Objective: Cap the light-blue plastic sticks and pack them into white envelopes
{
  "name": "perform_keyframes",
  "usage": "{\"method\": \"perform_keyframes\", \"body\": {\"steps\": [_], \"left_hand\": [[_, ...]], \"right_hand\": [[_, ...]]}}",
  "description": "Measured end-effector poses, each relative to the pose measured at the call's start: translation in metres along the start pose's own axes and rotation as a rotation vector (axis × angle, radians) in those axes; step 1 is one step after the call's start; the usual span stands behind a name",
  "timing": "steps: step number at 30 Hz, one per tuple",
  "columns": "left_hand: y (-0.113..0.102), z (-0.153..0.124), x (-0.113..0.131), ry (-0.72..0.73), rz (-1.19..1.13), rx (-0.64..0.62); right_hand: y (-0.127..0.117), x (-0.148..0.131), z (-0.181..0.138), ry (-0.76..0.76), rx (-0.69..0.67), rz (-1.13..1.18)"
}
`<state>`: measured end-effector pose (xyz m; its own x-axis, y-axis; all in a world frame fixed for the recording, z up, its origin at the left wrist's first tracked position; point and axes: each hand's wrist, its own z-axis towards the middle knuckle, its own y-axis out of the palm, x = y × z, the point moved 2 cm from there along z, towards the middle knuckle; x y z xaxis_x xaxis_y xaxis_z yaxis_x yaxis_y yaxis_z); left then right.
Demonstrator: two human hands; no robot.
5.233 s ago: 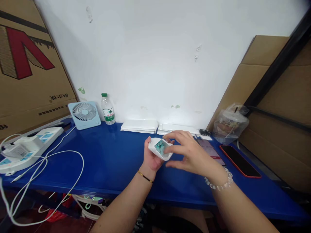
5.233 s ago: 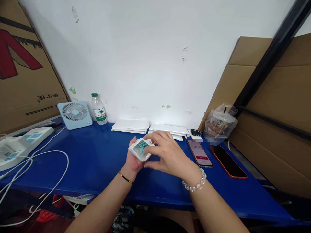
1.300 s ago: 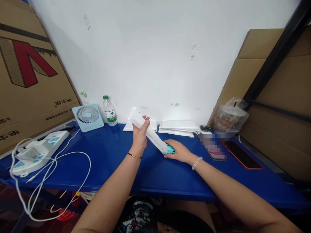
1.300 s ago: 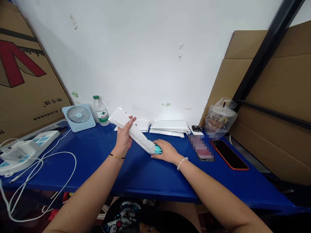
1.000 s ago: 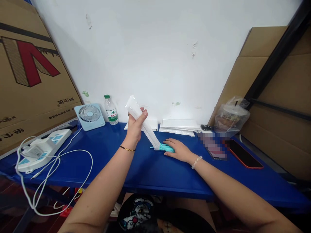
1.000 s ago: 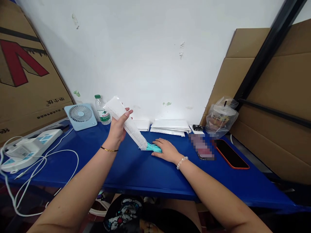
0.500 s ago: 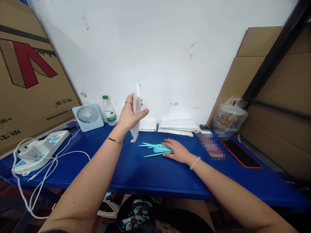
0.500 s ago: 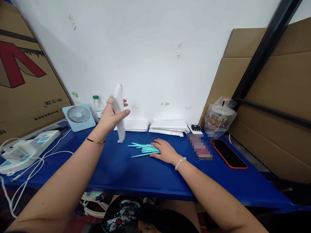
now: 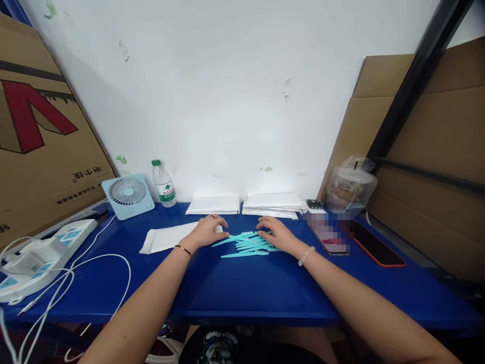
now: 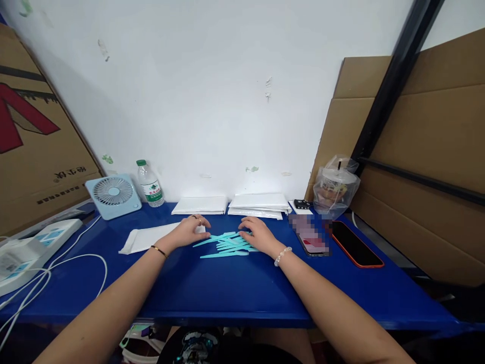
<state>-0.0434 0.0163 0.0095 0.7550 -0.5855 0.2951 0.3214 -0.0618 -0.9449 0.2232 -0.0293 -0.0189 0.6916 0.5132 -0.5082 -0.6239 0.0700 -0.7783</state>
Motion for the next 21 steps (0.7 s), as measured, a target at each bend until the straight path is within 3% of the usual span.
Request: {"method": "perform_keyframes", "body": {"steps": [4,8,11,15,18,21], "left_hand": [[0.013,0.017,0.024,0.088,0.007,-0.112],[0.024,0.025,0.018,0.046,-0.133,-0.164],[0.027,0.033,0.014,0.031,-0.242,-0.126],[0.033,0.055,0.019,-0.03,-0.415,-0.006],[0.046,0.069,0.022,-0.052,-0.579,-0.009],[0.06,0.073,0.02,-0.081,-0.619,-0.025]], "right_hand": [[0.008,0.002,0.021,0.047,-0.046,0.044],[0.016,0.003,0.026,0.118,-0.095,0.104],[0.012,0.006,0.026,0.156,-0.059,0.238],[0.001,0.021,0.026,0.265,0.103,0.492],[-0.003,0.037,0.024,0.38,0.181,0.626],[-0.005,0.053,0.019,0.468,0.162,0.629]]}}
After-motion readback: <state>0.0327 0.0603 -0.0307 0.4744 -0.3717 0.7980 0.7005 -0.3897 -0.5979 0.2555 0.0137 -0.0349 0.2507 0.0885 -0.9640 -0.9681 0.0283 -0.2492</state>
